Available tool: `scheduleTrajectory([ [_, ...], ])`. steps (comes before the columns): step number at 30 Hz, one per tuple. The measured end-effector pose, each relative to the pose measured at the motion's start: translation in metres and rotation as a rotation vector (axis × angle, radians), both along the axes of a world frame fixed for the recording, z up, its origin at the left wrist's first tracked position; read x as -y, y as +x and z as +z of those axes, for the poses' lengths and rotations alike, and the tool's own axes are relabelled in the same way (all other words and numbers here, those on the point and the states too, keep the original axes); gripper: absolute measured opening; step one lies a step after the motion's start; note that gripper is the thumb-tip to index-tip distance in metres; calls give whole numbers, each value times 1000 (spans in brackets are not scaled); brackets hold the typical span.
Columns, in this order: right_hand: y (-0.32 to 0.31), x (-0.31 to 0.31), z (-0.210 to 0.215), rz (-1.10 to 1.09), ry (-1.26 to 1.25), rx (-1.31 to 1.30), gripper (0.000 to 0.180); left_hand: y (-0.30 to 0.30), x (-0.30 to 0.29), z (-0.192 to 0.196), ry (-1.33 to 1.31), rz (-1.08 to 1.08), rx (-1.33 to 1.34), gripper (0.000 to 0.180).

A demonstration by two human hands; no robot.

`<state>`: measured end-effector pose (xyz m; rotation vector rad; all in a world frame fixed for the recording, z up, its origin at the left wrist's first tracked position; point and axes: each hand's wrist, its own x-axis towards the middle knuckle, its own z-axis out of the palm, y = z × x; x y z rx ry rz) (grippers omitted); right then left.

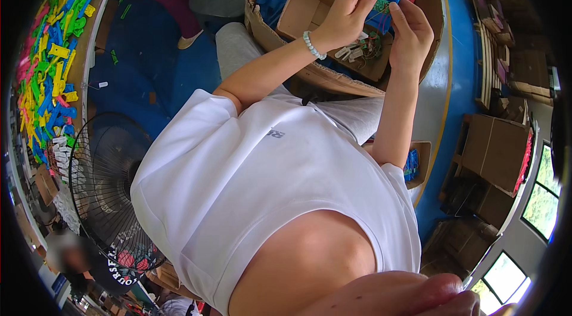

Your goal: Assembling electronic components into plastic toy housings.

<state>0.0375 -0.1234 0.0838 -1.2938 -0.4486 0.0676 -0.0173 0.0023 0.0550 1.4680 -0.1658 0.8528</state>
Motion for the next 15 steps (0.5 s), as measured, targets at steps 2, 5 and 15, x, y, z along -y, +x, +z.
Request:
scheduleTrajectory([
  [2,1,1,-1,-4,-11,37,27,3,1,-2,-52,-25,3,32],
  [5,5,5,1,-3,-11,64,26,15,5,-4,-210,-129,34,30],
  [15,-22,16,-13,-124,-769,741,25,37,-24,19,-692,-566,58,42],
])
